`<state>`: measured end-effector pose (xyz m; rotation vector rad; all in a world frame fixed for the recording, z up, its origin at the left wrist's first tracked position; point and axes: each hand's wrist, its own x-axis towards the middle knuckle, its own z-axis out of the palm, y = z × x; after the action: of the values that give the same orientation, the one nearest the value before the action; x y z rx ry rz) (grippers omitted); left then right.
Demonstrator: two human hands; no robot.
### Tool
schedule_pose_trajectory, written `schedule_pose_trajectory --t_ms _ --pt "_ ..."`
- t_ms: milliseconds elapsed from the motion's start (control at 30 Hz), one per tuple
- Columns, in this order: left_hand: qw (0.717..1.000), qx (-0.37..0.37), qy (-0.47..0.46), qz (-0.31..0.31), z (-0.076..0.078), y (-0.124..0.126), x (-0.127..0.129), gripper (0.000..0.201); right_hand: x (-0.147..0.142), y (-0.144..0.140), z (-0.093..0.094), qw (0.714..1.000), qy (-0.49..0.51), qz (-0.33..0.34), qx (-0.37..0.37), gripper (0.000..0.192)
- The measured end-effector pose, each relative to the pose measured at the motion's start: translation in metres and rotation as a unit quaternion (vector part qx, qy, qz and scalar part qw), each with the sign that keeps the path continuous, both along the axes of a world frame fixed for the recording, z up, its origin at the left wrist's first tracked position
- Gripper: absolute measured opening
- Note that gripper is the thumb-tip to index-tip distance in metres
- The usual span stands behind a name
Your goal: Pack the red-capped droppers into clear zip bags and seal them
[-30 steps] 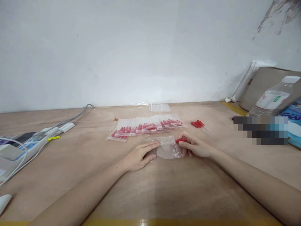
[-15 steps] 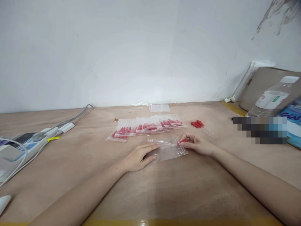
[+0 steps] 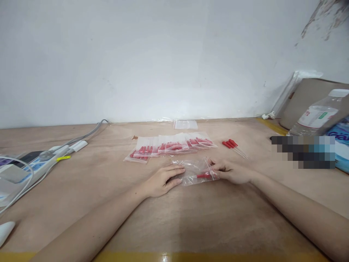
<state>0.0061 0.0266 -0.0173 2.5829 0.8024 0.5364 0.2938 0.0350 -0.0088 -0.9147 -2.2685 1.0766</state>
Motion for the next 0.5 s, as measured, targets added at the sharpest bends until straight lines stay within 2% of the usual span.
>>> schedule_pose_trajectory --t_ms 33,67,100,167,200,233,300,400,500 --pt "1.0 0.001 0.003 0.002 0.0 0.0 0.0 0.038 0.007 0.005 0.0 0.999 -0.014 -0.038 0.024 0.029" --pt "1.0 0.001 0.006 0.003 0.0 0.0 -0.001 0.038 0.014 0.011 0.0 0.992 -0.029 -0.105 0.061 0.028" --pt "1.0 0.0 0.007 0.003 -0.001 0.0 -0.001 0.038 0.022 0.018 -0.001 0.972 -0.05 -0.2 0.113 0.026" --pt "1.0 0.0 0.005 0.002 -0.001 0.0 -0.001 0.038 0.038 0.031 -0.005 0.892 -0.122 -0.385 0.205 0.022" --pt "1.0 0.0 0.003 0.001 -0.001 0.0 -0.001 0.038 0.046 0.036 -0.008 0.853 -0.166 -0.442 0.224 0.022" --pt "1.0 -0.001 0.002 0.001 -0.001 0.0 -0.002 0.038 0.053 0.04 -0.01 0.825 -0.207 -0.476 0.225 0.024" --pt "1.0 -0.001 0.0 0.0 -0.001 0.0 -0.001 0.038 0.062 0.046 -0.015 0.8 -0.267 -0.499 0.201 0.029" --pt "1.0 0.001 -0.002 0.0 0.0 0.0 -0.001 0.037 0.068 0.05 -0.019 0.796 -0.289 -0.503 0.172 0.031" --pt "1.0 0.002 0.002 0.003 0.001 0.0 0.0 0.037 0.07 0.053 -0.021 0.805 -0.266 -0.512 0.138 0.034"
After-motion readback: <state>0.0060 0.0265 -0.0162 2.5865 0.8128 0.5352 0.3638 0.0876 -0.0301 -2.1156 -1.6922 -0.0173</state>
